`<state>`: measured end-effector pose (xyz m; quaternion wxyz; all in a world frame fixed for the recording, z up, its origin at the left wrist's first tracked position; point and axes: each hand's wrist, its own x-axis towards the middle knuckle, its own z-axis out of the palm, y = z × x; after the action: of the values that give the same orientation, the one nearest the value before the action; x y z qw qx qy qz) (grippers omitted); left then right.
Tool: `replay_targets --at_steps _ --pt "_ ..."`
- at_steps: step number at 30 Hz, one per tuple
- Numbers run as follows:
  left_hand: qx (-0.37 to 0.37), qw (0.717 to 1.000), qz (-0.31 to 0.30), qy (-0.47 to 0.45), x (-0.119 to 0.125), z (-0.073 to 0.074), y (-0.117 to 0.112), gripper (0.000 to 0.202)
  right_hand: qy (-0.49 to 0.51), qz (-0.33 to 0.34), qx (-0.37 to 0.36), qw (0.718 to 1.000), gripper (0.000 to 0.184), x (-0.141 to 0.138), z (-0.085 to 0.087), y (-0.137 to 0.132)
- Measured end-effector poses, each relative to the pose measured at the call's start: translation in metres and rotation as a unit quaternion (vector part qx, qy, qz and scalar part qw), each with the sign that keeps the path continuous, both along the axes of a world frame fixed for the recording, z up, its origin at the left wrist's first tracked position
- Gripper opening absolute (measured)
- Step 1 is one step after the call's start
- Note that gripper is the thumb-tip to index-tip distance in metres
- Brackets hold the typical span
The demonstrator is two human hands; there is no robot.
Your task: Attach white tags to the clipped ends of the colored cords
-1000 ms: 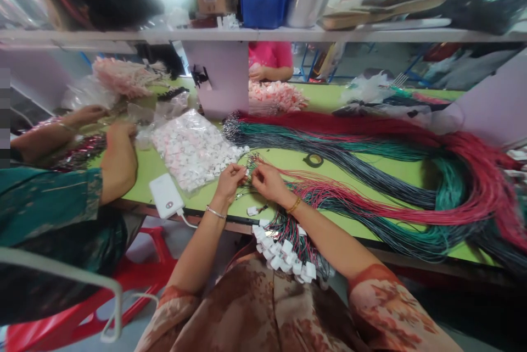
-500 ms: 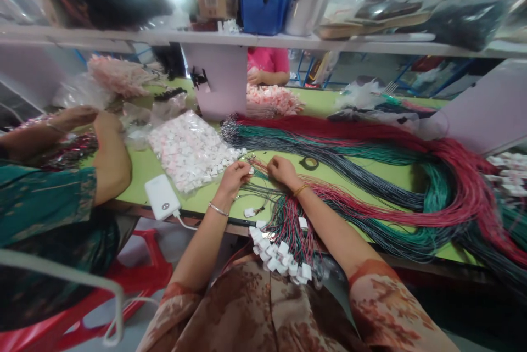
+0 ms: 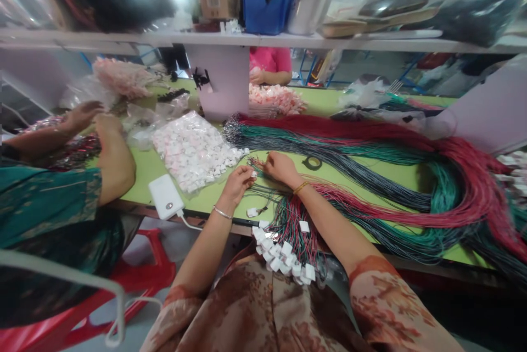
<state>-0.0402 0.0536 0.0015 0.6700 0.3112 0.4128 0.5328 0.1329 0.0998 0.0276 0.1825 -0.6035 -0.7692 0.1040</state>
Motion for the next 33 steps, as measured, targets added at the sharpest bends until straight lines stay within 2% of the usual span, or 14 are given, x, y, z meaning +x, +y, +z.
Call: replay_targets --at_steps 3,6,12,16,19,24,29,33 --pt "0.004 1.0 -0.004 0.002 0.0 0.0 -0.001 0.033 0.033 -0.006 0.013 0.999 0.016 0.007 -0.001 0.002" --pt "0.011 1.0 -0.011 0.0 0.0 0.001 -0.001 0.033 0.135 0.008 0.004 0.991 0.015 0.008 0.001 0.004" --pt "0.026 0.999 -0.024 -0.02 0.0 0.003 -0.004 0.032 0.278 0.115 -0.027 0.953 0.011 -0.019 0.019 0.003" --pt "0.037 0.998 -0.03 -0.046 -0.001 0.002 -0.004 0.032 0.327 0.142 -0.036 0.934 0.014 -0.029 0.027 -0.009" --pt "0.033 0.996 -0.036 -0.071 -0.001 0.0 -0.003 0.03 0.34 0.126 -0.035 0.931 0.014 -0.021 0.022 -0.023" --pt "0.033 0.994 -0.045 -0.098 -0.001 0.0 -0.002 0.023 0.316 0.089 -0.046 0.944 0.014 -0.004 0.009 -0.041" --pt "0.037 0.994 -0.043 -0.094 0.0 0.0 -0.003 0.025 0.305 0.084 -0.076 0.946 0.014 -0.001 0.006 -0.045" --pt "0.048 0.996 -0.036 -0.065 0.004 -0.002 -0.004 0.031 0.307 0.079 -0.067 0.946 0.017 -0.004 0.002 -0.045"
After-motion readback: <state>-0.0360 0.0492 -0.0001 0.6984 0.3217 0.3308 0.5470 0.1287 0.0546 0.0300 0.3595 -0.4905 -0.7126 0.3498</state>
